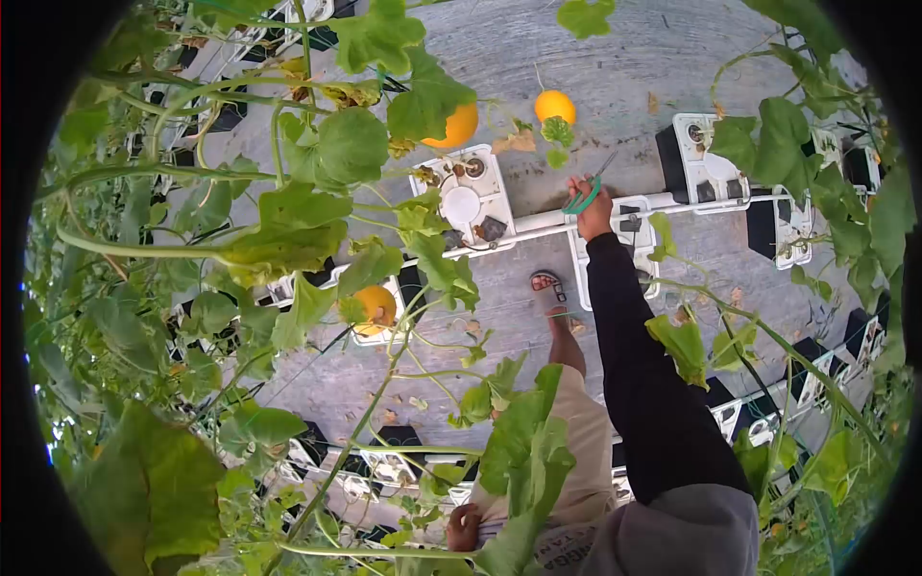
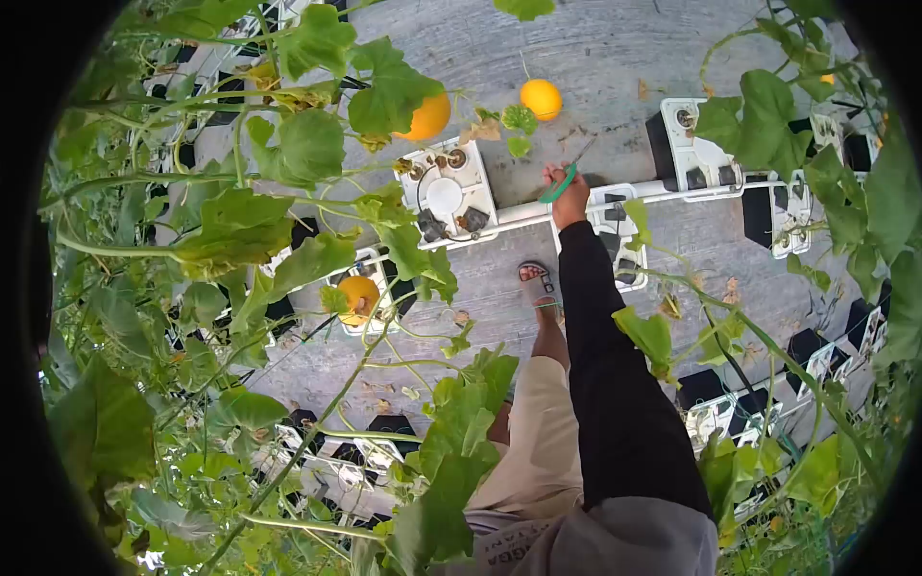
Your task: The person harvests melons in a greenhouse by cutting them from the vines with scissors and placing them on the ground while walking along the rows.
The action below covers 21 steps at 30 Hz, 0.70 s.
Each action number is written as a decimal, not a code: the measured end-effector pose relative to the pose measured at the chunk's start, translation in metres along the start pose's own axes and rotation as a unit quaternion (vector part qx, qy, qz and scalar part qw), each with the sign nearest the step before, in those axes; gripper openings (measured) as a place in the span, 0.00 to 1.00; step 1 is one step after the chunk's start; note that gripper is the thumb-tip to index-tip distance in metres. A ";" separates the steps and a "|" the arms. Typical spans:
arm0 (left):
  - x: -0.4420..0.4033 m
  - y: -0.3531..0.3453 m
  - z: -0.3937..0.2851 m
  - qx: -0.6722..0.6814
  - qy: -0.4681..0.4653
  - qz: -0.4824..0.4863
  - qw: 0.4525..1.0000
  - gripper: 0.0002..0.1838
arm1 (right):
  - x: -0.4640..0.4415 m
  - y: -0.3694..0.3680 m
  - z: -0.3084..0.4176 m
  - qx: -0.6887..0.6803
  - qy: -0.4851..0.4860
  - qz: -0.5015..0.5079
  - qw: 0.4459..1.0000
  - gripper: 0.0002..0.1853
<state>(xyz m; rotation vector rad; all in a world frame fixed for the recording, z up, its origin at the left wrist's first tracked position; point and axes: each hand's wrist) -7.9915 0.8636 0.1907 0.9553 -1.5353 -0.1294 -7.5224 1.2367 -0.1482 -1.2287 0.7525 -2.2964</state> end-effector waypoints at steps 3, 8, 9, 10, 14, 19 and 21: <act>-0.005 -0.021 0.065 0.105 0.049 -0.013 0.993 0.12 | 0.090 0.066 -0.029 0.105 0.033 -0.083 0.990 0.18; -0.026 -0.016 0.112 0.051 -0.046 0.035 0.997 0.11 | 0.240 0.194 -0.050 0.292 0.016 -0.104 0.950 0.14; -0.017 -0.008 0.100 0.086 0.005 0.045 0.995 0.11 | 0.265 0.225 -0.053 0.385 0.042 -0.110 0.915 0.17; -0.019 -0.012 0.122 0.163 -0.016 0.056 0.985 0.10 | 0.293 0.242 -0.048 0.501 0.068 -0.112 0.856 0.21; -0.015 -0.015 0.249 0.208 -0.059 -0.006 0.976 0.08 | 0.367 0.345 -0.059 0.523 0.052 -0.106 0.844 0.22; 0.046 -0.024 0.383 0.052 -0.019 -0.070 0.996 0.04 | 0.498 0.355 -0.018 0.823 -0.008 -0.100 0.559 0.16; 0.025 -0.064 0.465 0.144 0.025 -0.102 0.984 0.12 | 0.518 0.316 0.000 0.880 -0.055 -0.036 0.471 0.21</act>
Point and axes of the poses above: each hand's wrist, its own x-axis away from the middle knuckle, its own y-axis out of the back of the hand, z = x × y, and after that the axes turned 11 degrees about -x, right-handed
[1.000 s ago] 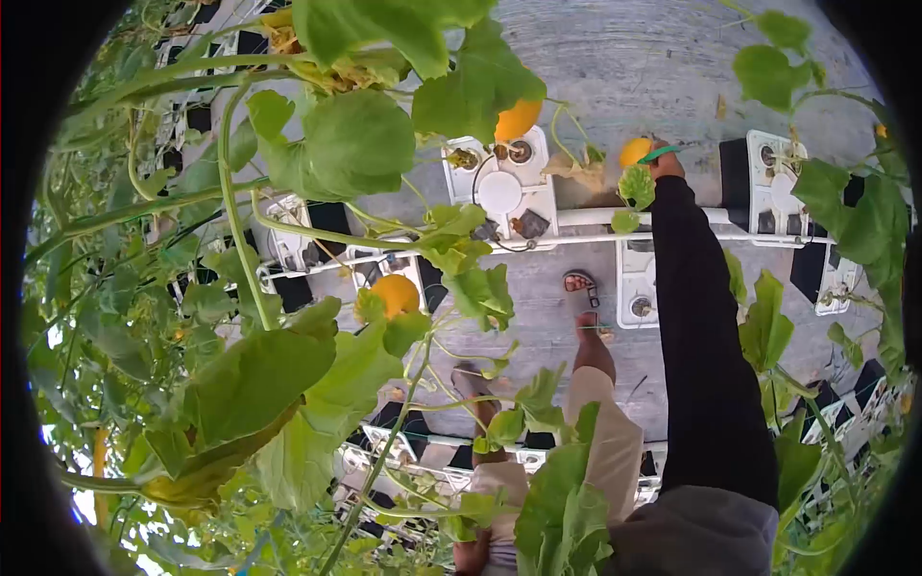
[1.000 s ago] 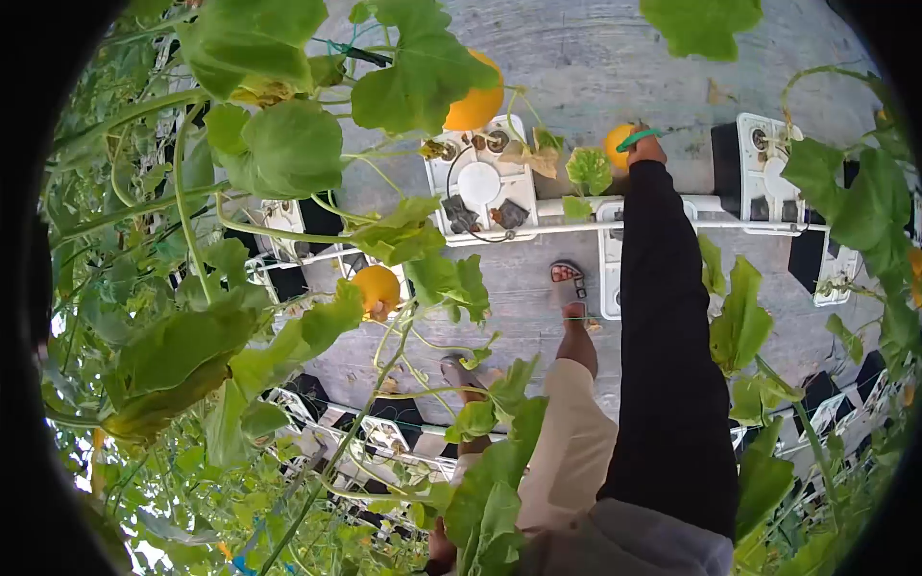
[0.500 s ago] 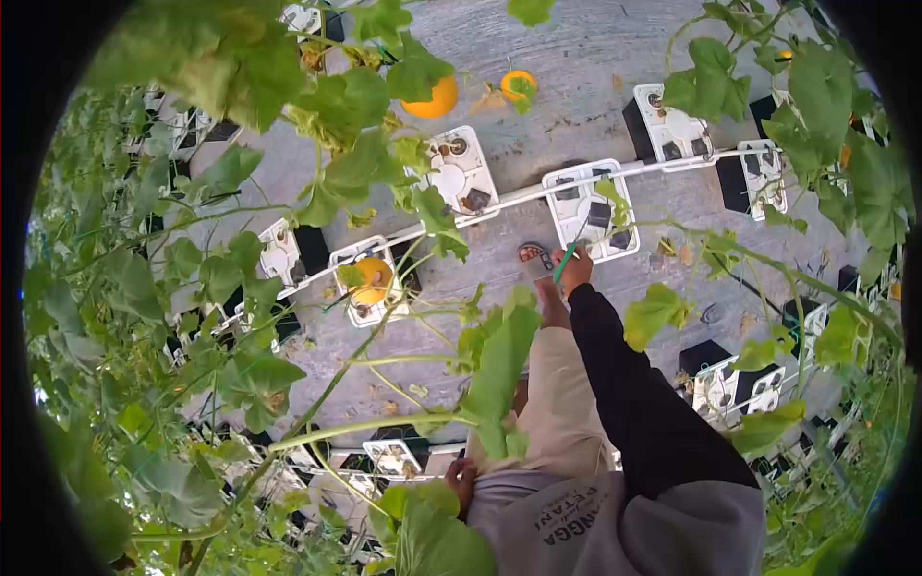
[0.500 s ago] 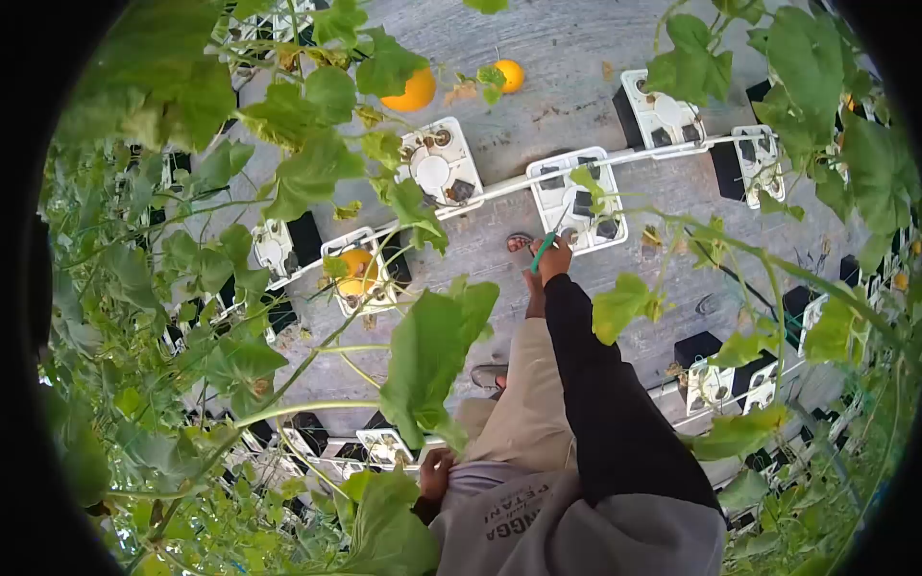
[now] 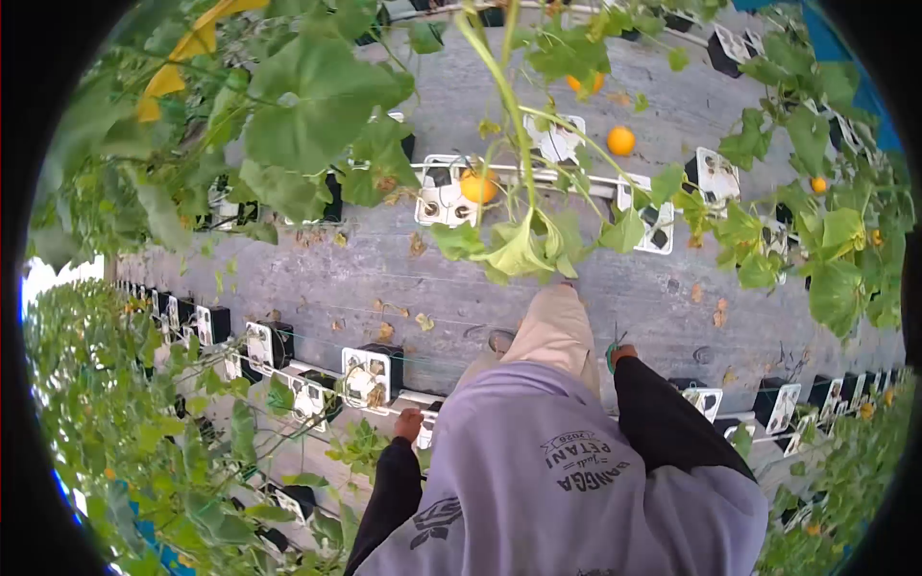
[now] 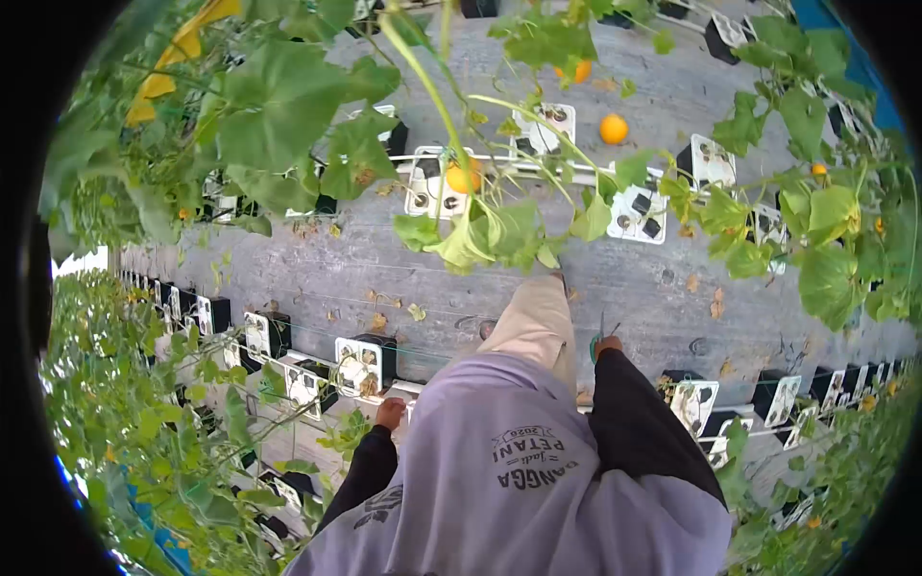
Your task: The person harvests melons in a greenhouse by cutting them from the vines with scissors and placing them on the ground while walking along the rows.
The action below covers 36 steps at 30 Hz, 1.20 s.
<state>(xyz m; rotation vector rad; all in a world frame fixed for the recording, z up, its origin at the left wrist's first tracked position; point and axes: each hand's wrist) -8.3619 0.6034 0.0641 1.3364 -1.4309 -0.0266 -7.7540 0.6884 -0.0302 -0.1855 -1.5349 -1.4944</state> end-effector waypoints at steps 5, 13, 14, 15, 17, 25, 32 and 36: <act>0.004 -0.040 -0.019 0.325 0.039 0.038 0.944 0.17 | -0.083 0.034 0.080 -0.019 0.094 0.337 0.937 0.12; -0.015 -0.031 -0.147 0.349 -0.130 0.295 0.880 0.24 | -0.068 0.010 0.355 0.192 0.306 0.352 0.864 0.23; 0.031 0.066 -0.195 0.348 -0.082 0.278 0.892 0.24 | -0.057 -0.009 0.381 0.254 0.425 0.296 0.817 0.24; 0.013 0.093 -0.185 0.540 -0.215 0.212 0.786 0.23 | -0.049 -0.031 0.405 0.292 0.526 0.231 0.765 0.25; 0.018 0.226 -0.196 0.471 -0.265 -0.118 0.833 0.24 | -0.035 -0.075 0.454 0.263 0.674 0.138 0.676 0.27; 0.315 0.536 -0.357 -0.125 -0.458 -0.823 0.312 0.25 | 0.114 -0.146 0.627 0.371 0.621 0.248 0.644 0.33; 0.259 0.586 -0.318 -0.193 -0.403 -0.840 0.309 0.24 | 0.203 -0.227 0.713 0.386 0.621 0.362 0.578 0.26; 0.207 0.641 -0.253 -0.201 -0.393 -0.850 0.288 0.24 | 0.219 -0.293 0.782 0.443 0.633 0.361 0.522 0.30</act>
Point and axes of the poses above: each hand's wrist, its own x-axis away from the middle knuckle, its own y-axis out of the back of the hand, z = x × y, and after that the axes turned 11 degrees about -x, right-handed
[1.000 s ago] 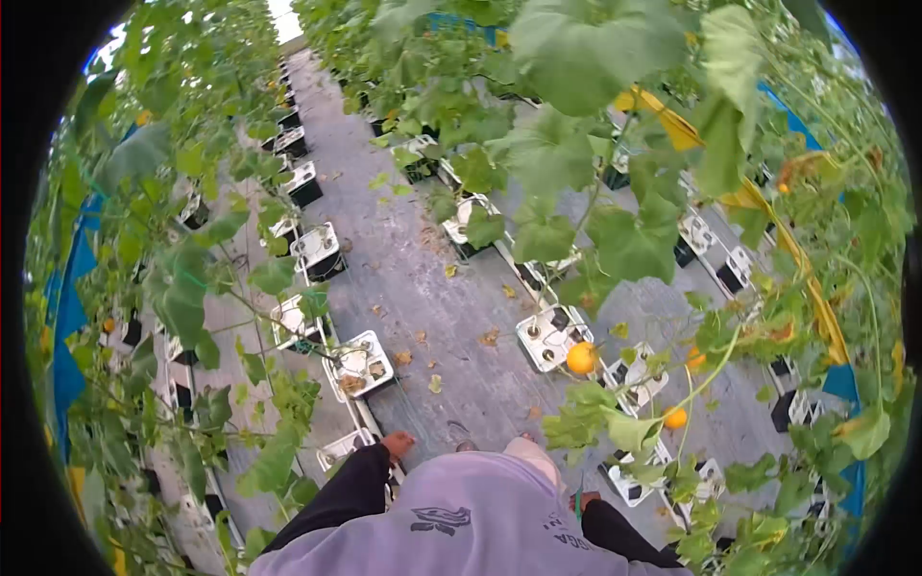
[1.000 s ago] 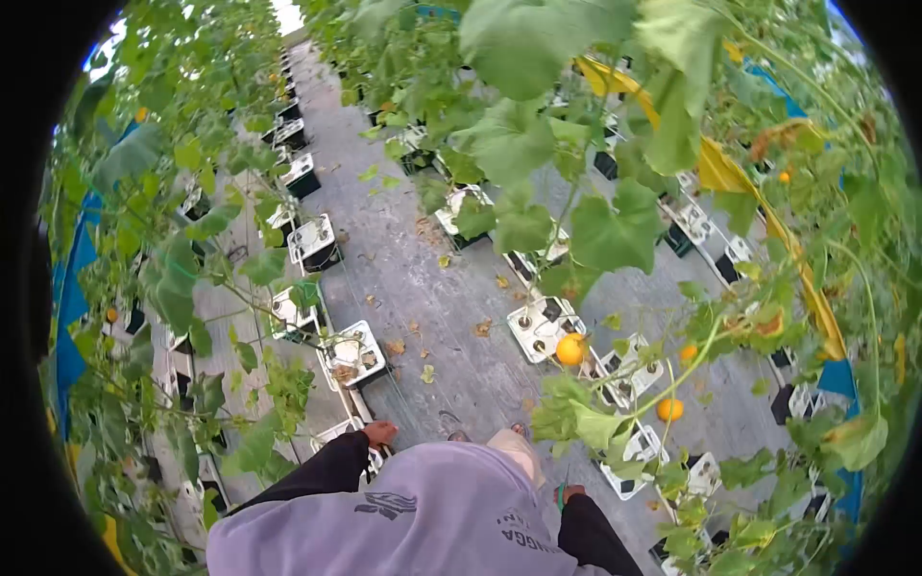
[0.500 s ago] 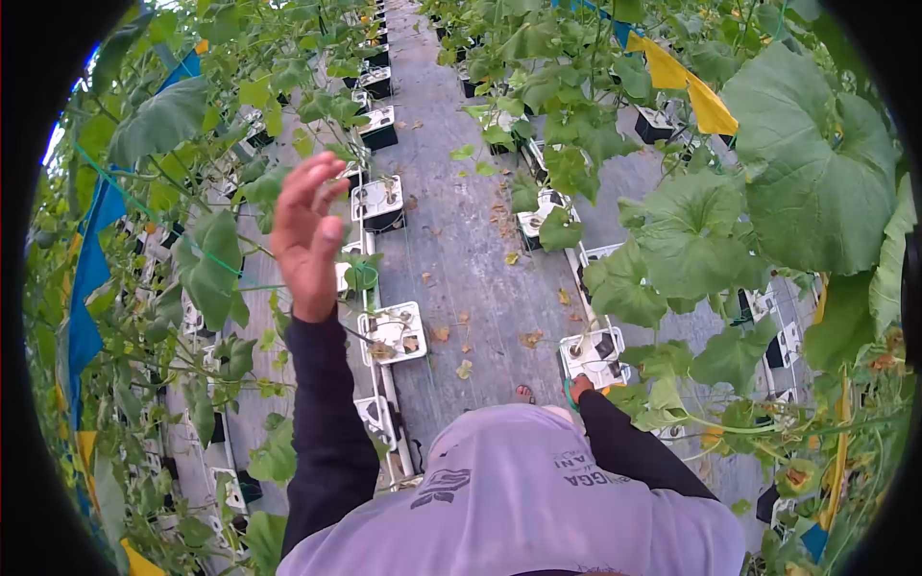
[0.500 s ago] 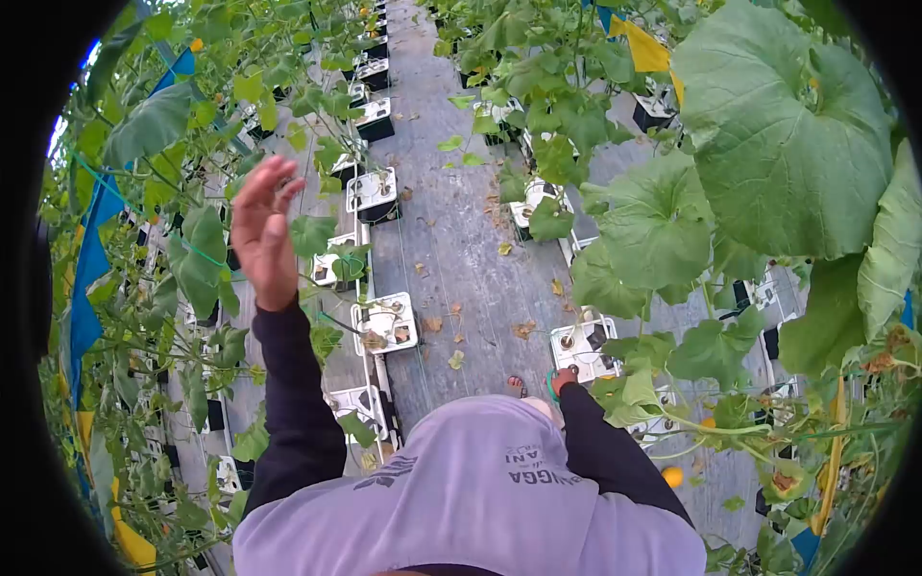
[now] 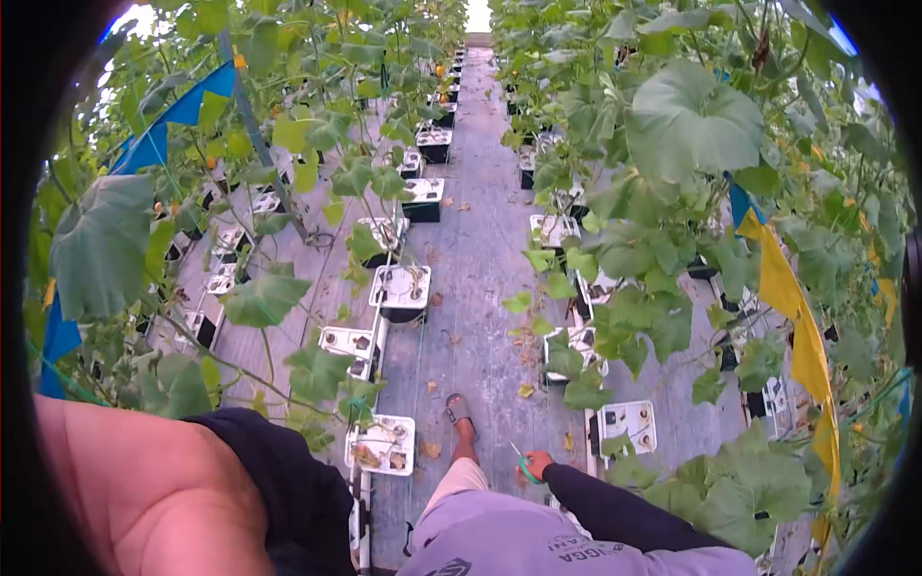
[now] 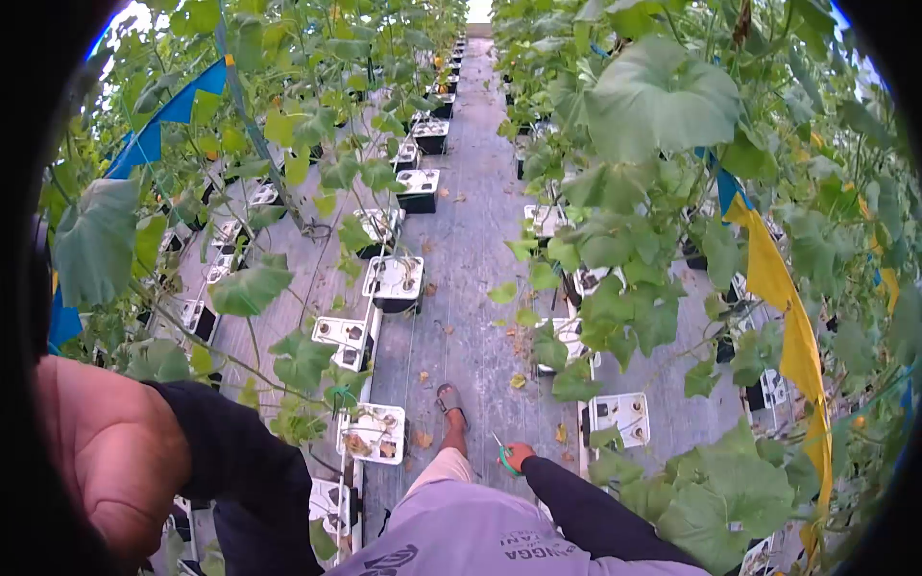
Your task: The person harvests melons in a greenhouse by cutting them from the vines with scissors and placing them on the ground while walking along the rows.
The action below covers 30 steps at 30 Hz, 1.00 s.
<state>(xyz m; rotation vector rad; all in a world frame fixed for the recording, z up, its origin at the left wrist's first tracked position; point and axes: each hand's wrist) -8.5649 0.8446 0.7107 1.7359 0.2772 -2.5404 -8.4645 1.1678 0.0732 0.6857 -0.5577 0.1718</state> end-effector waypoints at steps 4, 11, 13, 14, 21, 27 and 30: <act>0.047 -0.034 0.118 -0.005 0.007 -0.007 1.000 0.24 | -0.094 0.074 0.037 0.014 0.006 0.027 1.000 0.29; 0.110 -0.117 0.318 0.025 0.004 -0.023 0.999 0.24 | -0.265 0.199 0.159 0.013 0.136 -0.081 0.987 0.21; 0.128 -0.139 0.370 0.025 0.006 -0.021 0.999 0.24 | -0.301 0.238 0.213 -0.045 0.095 -0.047 0.993 0.24; 0.137 -0.150 0.395 0.025 0.005 -0.018 1.000 0.24 | -0.321 0.245 0.224 -0.049 0.097 -0.044 0.993 0.24; 0.205 -0.232 0.579 0.029 -0.018 -0.035 0.999 0.23 | -0.489 0.333 0.260 -0.126 0.095 -0.032 0.987 0.31; 0.250 -0.315 0.723 -0.006 -0.028 -0.028 0.999 0.23 | -0.645 0.443 0.267 -0.064 0.102 -0.059 0.991 0.24; 0.279 -0.357 0.780 -0.008 -0.018 -0.043 0.999 0.23 | -0.705 0.505 0.283 -0.054 0.068 -0.063 0.994 0.23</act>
Point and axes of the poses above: each hand's wrist, its own x-axis away from the middle knuckle, its own y-axis out of the back of the hand, z = x × y, and after that the axes turned 11 degrees about -x, right-handed
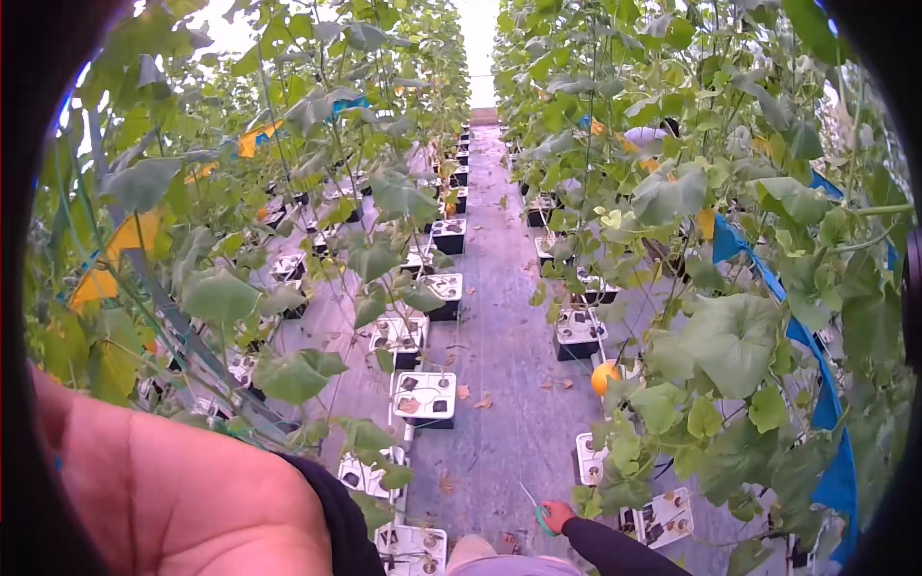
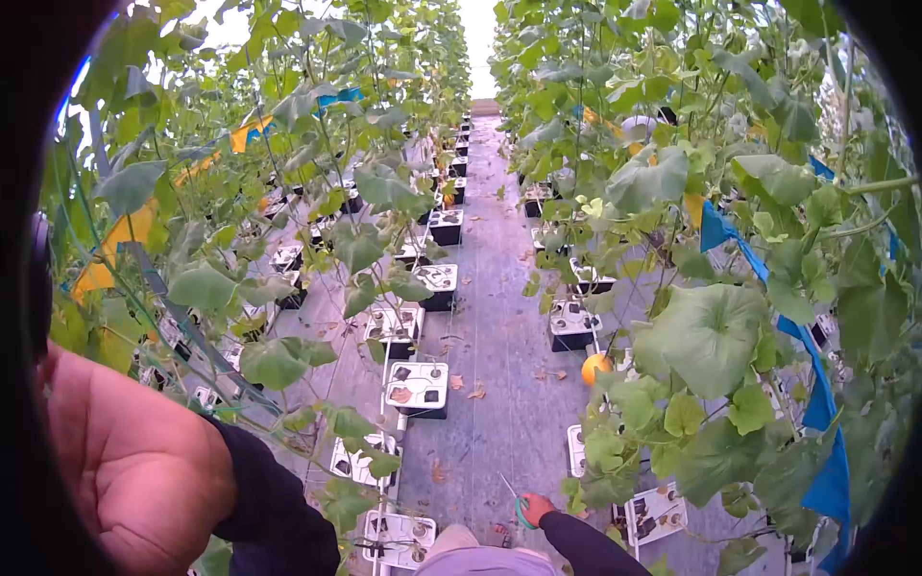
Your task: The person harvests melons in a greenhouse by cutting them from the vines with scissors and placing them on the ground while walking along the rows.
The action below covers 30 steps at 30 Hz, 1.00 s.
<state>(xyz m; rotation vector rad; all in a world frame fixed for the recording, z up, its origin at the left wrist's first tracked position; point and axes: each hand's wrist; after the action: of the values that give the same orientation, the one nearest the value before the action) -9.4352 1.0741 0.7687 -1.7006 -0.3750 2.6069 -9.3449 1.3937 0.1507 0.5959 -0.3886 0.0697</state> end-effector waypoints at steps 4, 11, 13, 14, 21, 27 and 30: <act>0.043 -0.053 0.069 0.025 0.009 0.001 1.000 0.23 | -0.077 0.052 0.044 -0.008 0.029 -0.036 0.999 0.24; 0.136 -0.133 0.219 0.069 0.016 -0.019 0.997 0.22 | -0.242 0.127 0.063 -0.005 0.015 -0.012 1.000 0.23; 0.160 -0.159 0.271 0.082 0.029 -0.028 0.996 0.22 | -0.293 0.156 0.038 0.033 0.048 -0.052 0.997 0.23; 0.170 -0.173 0.299 0.089 0.037 -0.027 0.995 0.22 | -0.321 0.162 0.017 0.037 0.043 -0.068 0.996 0.23; 0.247 -0.272 0.458 0.125 0.064 -0.036 0.989 0.22 | -0.418 0.280 0.056 -0.033 -0.131 -0.216 0.967 0.19; 0.373 -0.362 0.548 0.123 0.144 -0.048 0.981 0.22 | -0.598 0.330 0.046 -0.014 -0.103 -0.277 0.955 0.22; 0.529 -0.412 0.558 0.078 0.404 0.067 0.909 0.11 | -0.685 0.376 0.097 -0.005 -0.028 -0.190 0.981 0.21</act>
<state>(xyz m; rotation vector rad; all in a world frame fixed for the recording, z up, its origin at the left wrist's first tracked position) -10.2080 1.4371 0.5890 -2.5664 -0.0190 1.6760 -10.0768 1.6832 0.1673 0.6535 -0.3232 -0.3147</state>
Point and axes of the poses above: each hand's wrist, its own x-axis away from the middle knuckle, its own y-axis out of the back of the hand, z = x × y, and after that the axes turned 11 degrees about -x, right-handed
